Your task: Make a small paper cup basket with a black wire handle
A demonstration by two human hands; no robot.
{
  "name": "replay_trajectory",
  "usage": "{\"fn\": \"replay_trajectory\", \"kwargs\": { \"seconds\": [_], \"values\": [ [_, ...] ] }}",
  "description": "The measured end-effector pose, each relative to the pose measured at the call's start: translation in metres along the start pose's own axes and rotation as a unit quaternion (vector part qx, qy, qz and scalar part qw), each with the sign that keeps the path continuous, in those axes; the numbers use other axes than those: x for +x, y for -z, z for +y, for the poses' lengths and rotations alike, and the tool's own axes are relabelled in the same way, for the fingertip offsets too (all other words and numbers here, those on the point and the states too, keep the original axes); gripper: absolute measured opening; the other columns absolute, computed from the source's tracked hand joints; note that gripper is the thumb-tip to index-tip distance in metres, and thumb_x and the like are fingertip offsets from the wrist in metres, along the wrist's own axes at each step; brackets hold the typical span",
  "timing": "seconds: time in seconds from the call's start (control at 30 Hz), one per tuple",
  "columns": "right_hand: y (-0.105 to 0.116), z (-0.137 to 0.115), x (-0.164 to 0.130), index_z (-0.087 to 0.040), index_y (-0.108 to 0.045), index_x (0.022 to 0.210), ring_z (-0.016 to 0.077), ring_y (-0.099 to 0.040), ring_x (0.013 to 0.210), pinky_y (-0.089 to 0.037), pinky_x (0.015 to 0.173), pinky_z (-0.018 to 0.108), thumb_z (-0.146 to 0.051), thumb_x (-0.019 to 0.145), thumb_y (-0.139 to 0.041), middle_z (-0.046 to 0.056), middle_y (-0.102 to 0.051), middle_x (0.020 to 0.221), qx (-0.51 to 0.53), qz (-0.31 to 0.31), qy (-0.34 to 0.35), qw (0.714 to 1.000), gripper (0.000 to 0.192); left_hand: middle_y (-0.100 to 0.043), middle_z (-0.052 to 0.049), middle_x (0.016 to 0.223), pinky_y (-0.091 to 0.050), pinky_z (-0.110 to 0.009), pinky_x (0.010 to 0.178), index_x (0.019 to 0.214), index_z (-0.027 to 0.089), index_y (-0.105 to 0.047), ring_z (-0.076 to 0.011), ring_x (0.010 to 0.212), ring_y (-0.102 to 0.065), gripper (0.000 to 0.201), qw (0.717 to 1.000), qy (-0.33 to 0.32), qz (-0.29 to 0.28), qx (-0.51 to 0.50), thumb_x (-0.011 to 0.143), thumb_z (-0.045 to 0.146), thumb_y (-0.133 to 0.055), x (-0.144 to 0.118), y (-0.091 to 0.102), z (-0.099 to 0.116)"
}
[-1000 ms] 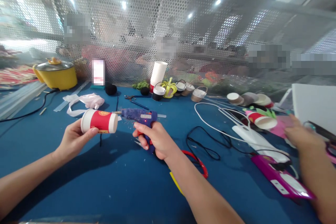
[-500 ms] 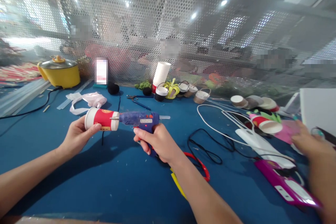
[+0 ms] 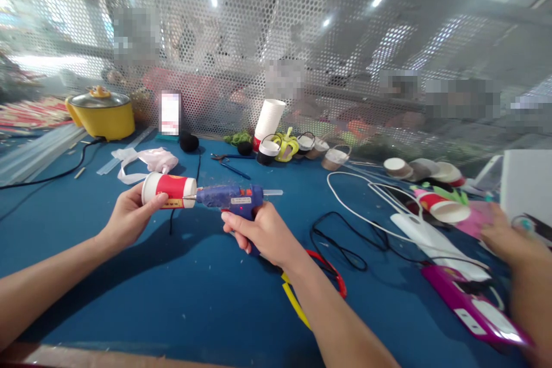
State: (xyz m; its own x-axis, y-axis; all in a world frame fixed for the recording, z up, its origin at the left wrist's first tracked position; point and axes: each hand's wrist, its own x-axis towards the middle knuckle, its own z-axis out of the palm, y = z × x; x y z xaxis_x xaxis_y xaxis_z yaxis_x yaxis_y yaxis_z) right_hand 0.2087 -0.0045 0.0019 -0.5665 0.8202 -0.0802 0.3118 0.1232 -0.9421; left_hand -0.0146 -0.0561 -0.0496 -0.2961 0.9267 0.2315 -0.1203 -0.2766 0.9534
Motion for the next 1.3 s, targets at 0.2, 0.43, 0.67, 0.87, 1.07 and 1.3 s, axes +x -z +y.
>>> {"fn": "replay_trajectory", "kwargs": {
  "seconds": [0.2, 0.43, 0.67, 0.87, 1.07, 1.3],
  "values": [
    [0.001, -0.003, -0.001, -0.012, -0.058, 0.061, 0.0049, -0.038, 0.031, -0.032, 0.034, 0.018, -0.041, 0.072, -0.060, -0.005, -0.045, 0.036, 0.041, -0.013, -0.020, 0.999, 0.030, -0.069, -0.007, 0.087, -0.052, -0.029, 0.069, 0.093, 0.013, -0.064, -0.0171, 0.074, -0.062, 0.031, 0.998, -0.043, 0.006, 0.040, 0.068, 0.030, -0.066, -0.004, 0.000, 0.005],
    [0.002, -0.005, 0.001, -0.011, -0.059, 0.057, 0.0039, -0.034, 0.028, -0.022, 0.031, 0.017, -0.041, 0.069, -0.061, -0.004, -0.042, 0.032, 0.128, -0.007, -0.047, 0.991, 0.032, -0.069, -0.004, 0.069, -0.049, -0.023, 0.055, 0.078, 0.013, -0.067, -0.0140, 0.059, -0.058, 0.019, 0.982, -0.116, -0.007, 0.147, 0.066, 0.026, -0.067, -0.013, 0.000, 0.012],
    [0.003, -0.002, 0.005, -0.012, -0.059, 0.056, 0.0036, -0.032, 0.028, -0.021, 0.031, 0.017, -0.039, 0.069, -0.061, -0.005, -0.041, 0.032, 0.156, -0.002, -0.047, 0.987, 0.030, -0.067, -0.003, 0.065, -0.047, -0.022, 0.052, 0.076, 0.013, -0.067, -0.0134, 0.056, -0.057, 0.016, 0.977, -0.129, -0.012, 0.170, 0.066, 0.026, -0.067, -0.014, 0.000, 0.011],
    [0.003, 0.004, 0.010, -0.012, -0.059, 0.056, 0.0040, -0.032, 0.028, -0.021, 0.031, 0.018, -0.041, 0.069, -0.061, -0.005, -0.042, 0.032, 0.141, 0.006, -0.053, 0.989, 0.032, -0.069, -0.004, 0.069, -0.049, -0.022, 0.054, 0.078, 0.014, -0.067, -0.0142, 0.059, -0.058, 0.017, 0.979, -0.130, -0.024, 0.158, 0.066, 0.026, -0.067, -0.015, 0.000, 0.012],
    [0.004, 0.007, 0.015, -0.011, -0.061, 0.073, 0.0045, -0.032, 0.033, -0.022, 0.034, 0.018, -0.037, 0.069, -0.063, -0.006, -0.042, 0.036, 0.157, 0.024, -0.049, 0.986, 0.026, -0.068, -0.003, 0.073, -0.049, -0.021, 0.056, 0.083, 0.014, -0.064, -0.0127, 0.062, -0.058, 0.023, 0.993, -0.081, -0.005, 0.090, 0.065, 0.027, -0.068, -0.009, -0.001, 0.009],
    [0.031, 0.017, 0.030, -0.013, -0.057, 0.067, 0.0112, -0.050, 0.052, -0.037, 0.050, 0.023, -0.036, 0.059, -0.068, 0.001, -0.058, 0.060, 0.041, 0.226, -0.012, 0.973, 0.026, -0.065, -0.004, 0.082, -0.048, -0.023, 0.068, 0.091, 0.015, -0.060, -0.0130, 0.072, -0.059, 0.026, 0.996, 0.024, -0.073, -0.050, 0.072, 0.032, -0.062, 0.006, 0.002, 0.002]
  ]
}}
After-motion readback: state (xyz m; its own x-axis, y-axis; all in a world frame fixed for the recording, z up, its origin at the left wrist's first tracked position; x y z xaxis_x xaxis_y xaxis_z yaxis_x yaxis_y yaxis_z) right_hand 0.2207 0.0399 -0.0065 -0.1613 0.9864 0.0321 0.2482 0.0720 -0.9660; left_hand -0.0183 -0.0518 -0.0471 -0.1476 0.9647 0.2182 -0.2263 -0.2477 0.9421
